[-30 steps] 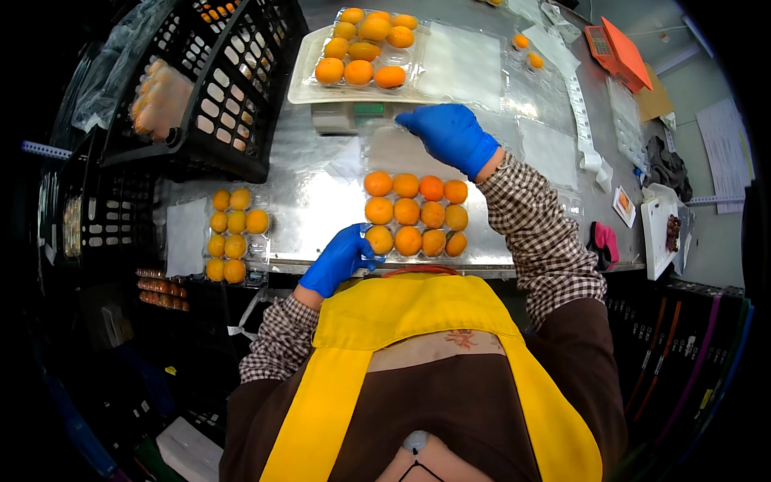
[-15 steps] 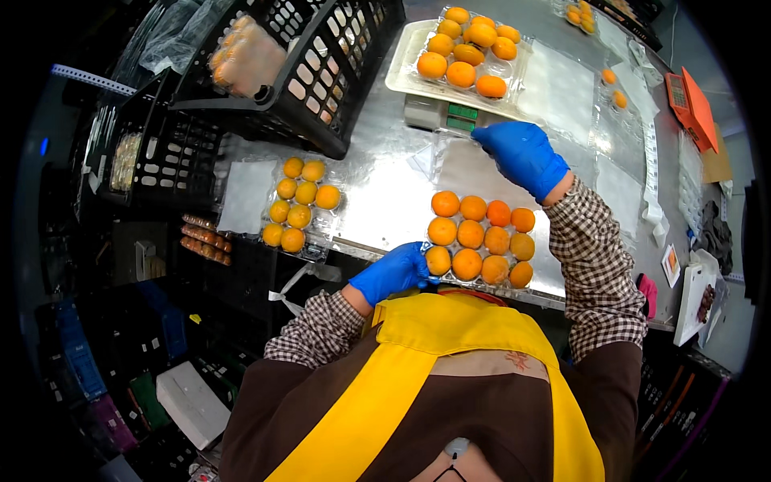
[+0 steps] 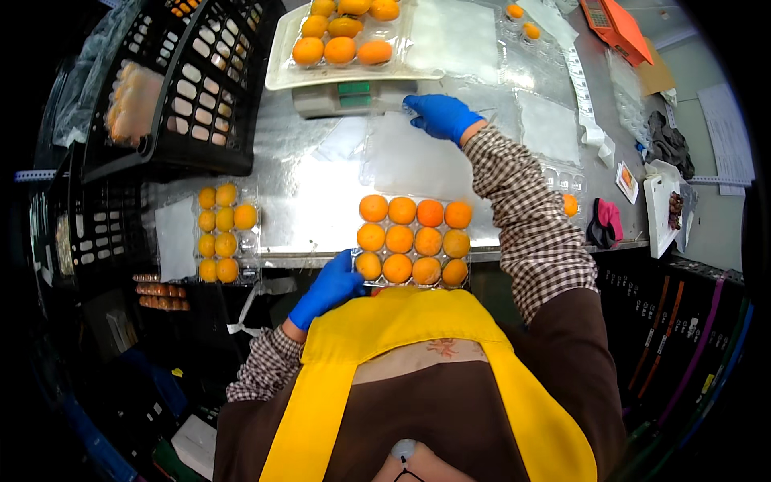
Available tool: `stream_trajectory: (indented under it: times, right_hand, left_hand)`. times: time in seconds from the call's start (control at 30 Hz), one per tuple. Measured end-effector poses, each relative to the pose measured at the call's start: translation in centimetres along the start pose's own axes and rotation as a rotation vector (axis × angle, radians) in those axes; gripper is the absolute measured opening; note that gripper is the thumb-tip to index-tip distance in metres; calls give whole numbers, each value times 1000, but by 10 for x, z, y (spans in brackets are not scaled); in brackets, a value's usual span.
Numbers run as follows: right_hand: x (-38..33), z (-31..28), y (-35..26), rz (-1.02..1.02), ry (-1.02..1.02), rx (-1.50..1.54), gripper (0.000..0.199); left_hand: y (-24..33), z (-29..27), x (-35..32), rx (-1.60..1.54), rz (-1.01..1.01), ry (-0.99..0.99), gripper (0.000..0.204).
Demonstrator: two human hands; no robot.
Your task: The person places persimmons into plastic trays, wipes down a tray with a cloth, applies a clear plastic wrap to the tray, and attaches a label to the packaging.
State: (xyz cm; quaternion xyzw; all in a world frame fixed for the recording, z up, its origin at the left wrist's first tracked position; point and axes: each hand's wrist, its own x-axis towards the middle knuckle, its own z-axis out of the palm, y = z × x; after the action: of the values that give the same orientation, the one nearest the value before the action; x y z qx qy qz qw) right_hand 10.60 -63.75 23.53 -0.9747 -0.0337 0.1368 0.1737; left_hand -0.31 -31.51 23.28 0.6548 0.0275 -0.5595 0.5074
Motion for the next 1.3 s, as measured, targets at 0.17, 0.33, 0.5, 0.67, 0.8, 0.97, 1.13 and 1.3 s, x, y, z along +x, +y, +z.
stream_trajectory:
  times: [0.17,0.33,0.5,0.67,0.8,0.97,1.13,1.3]
  right_hand:
    - [4,18,4,40,34,34,36]
    - [-2,28,-20,85,123,-105,35]
    - [-11,42,-23,36,321,-222,68]
    - [-21,70,-24,66,354,-179,68]
    - [-21,74,-22,53,281,-174,61]
    - [-17,80,-19,44,295,-174,55]
    - [-13,73,-22,25,310,-100,52]
    - [-26,49,-7,-17,436,-14,38]
  left_hand:
    - [-16,-2,-3,307,217,83,60]
    - [-17,2,-7,315,178,-49,75]
    - [-39,8,3,283,241,1,84]
    - [-16,15,-7,357,169,19,86]
    - [-41,14,-4,365,337,67,86]
    - [-20,29,-10,352,105,192,79]
    - [-45,22,-10,82,186,181,77]
    - [-6,18,-24,128,49,138,66]
